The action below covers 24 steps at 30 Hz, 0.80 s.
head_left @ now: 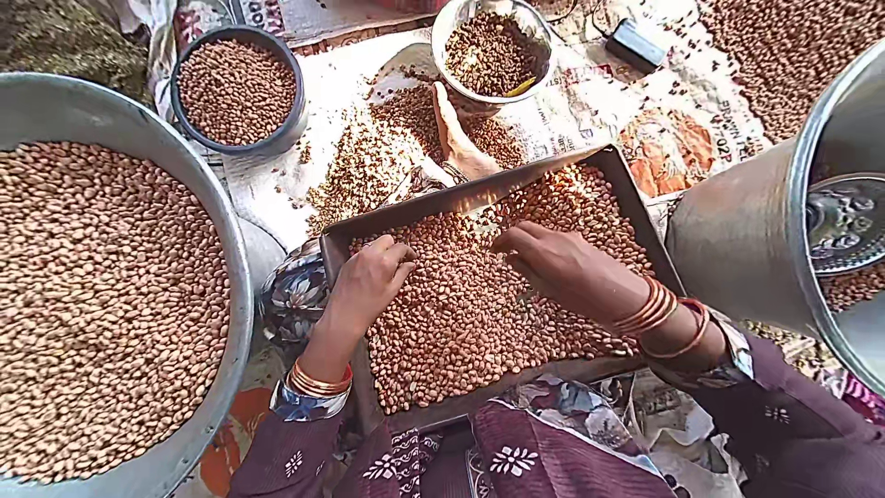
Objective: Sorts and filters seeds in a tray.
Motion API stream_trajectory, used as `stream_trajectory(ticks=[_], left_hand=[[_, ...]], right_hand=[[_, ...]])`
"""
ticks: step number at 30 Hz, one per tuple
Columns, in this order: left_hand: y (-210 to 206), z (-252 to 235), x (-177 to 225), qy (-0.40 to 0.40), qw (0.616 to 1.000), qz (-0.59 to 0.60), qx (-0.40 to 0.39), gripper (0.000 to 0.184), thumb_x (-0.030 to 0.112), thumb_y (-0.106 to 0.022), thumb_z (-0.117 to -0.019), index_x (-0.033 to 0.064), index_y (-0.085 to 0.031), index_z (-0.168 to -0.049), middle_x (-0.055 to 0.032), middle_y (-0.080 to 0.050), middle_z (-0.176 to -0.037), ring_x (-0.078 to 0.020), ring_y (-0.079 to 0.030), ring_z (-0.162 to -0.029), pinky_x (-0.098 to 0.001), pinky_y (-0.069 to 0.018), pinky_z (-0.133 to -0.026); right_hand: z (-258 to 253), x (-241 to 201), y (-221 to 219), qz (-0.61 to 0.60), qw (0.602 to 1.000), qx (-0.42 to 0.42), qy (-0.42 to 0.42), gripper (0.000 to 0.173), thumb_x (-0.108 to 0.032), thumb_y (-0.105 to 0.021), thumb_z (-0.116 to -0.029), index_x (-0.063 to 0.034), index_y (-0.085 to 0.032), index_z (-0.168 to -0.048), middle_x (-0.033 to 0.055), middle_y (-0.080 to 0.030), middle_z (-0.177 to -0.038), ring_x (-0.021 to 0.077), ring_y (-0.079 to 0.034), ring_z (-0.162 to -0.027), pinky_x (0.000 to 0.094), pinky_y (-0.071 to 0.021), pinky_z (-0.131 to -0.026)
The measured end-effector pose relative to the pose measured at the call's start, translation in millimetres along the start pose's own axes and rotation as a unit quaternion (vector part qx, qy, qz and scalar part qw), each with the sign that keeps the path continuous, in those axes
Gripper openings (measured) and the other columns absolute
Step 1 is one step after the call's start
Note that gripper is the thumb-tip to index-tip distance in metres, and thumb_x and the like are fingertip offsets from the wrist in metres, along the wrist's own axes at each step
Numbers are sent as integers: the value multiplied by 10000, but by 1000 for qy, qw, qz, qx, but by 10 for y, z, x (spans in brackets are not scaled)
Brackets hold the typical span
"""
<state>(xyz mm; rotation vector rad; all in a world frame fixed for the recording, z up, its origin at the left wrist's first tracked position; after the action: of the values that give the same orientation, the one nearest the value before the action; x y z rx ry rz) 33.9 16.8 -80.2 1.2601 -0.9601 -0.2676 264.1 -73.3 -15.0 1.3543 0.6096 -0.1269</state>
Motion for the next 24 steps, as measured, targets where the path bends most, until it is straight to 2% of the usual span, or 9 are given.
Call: stream_trajectory(ticks=[3, 6, 9, 12, 14, 17, 19, 21, 24], left_hand=[[17, -34, 3, 23, 1000, 20, 5, 185, 178, -689, -975, 32, -738, -1079, -143, -621, -889, -310, -643, -788, -496, -551, -708], [143, -89, 1, 88, 980, 174, 45, 127, 196, -686, -969, 95, -698, -1044, 0, -534, -779, -102, -463, -618, -273, -408, -579], [224, -152, 67, 129, 885, 439, 88, 110, 185, -479, -1028, 187, -563, -957, 86, -488, -704, 5, -448, -564, -142, -384, -533], [192, -257, 186, 141, 795, 586, 67, 269, 272, -311, -1041, 230, -572, -987, 93, -590, -876, 1, -582, -720, -148, -507, -663], [131, -304, 277, 152, 822, 548, 31, 277, 206, -322, -1052, 175, -597, -1050, 72, -595, -855, -7, -574, -692, -158, -505, -651], [-3, -366, 423, 156, 893, 421, -27, 146, 145, -489, -1061, 119, -633, -1071, 14, -578, -800, -44, -494, -593, -183, -414, -545], [-95, -417, 525, 154, 920, 356, -54, 108, 186, -573, -1054, 124, -661, -1068, -4, -619, -887, -77, -530, -663, -249, -435, -600], [-189, -442, 631, 146, 923, 348, -75, 110, 193, -597, -1046, 116, -673, -1064, -9, -618, -892, -83, -536, -666, -258, -448, -608], [-328, -416, 759, 152, 886, 425, -104, 144, 203, -546, -1071, 120, -646, -1134, -7, -625, -817, -57, -520, -560, -179, -413, -480]], right_hand=[[-105, 214, 226, 87, 995, 50, -18, 179, 25, -586, -969, -44, -693, -1096, 145, -683, -989, 315, -691, -724, 477, -569, -598], [-91, 306, 247, 91, 995, 39, -29, 149, 49, -618, -947, -40, -704, -1030, 165, -675, -991, 348, -687, -776, 504, -567, -653], [-188, 586, 16, 86, 995, 7, -49, 79, -13, -635, -965, -26, -706, -997, 175, -687, -964, 364, -697, -819, 522, -575, -710], [-210, 702, -88, 73, 996, -1, -43, 74, -61, -647, -969, -31, -714, -966, 164, -686, -939, 349, -699, -806, 512, -574, -692], [-142, 610, -55, 41, 999, -27, -18, 48, -72, -678, -952, -49, -719, -961, 131, -683, -927, 306, -693, -803, 480, -577, -699], [20, 478, -125, 23, 994, -105, -24, 13, -46, -723, -909, -56, -718, -905, 104, -688, -867, 266, -685, -759, 445, -570, -680], [106, 480, -247, 45, 987, -139, -61, 16, -37, -710, -916, -29, -716, -928, 131, -674, -927, 294, -688, -792, 456, -577, -697], [156, 494, -315, 72, 987, -128, -62, 48, -41, -675, -941, -9, -709, -953, 154, -666, -954, 313, -689, -780, 457, -576, -668], [151, 506, -328, 88, 986, -131, -61, 114, -63, -603, -996, -4, -700, -1002, 171, -666, -985, 339, -691, -799, 479, -571, -671]])
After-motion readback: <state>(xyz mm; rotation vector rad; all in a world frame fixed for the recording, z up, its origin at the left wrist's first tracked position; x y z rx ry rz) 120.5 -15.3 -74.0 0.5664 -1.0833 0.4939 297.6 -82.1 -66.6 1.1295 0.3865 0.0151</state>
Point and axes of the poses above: each hand's wrist, its own z-axis away from the middle knuckle, its own y-axis out of the back of the hand, x = y × z, the point moved 5 cm from there along -z, towards the middle knuckle
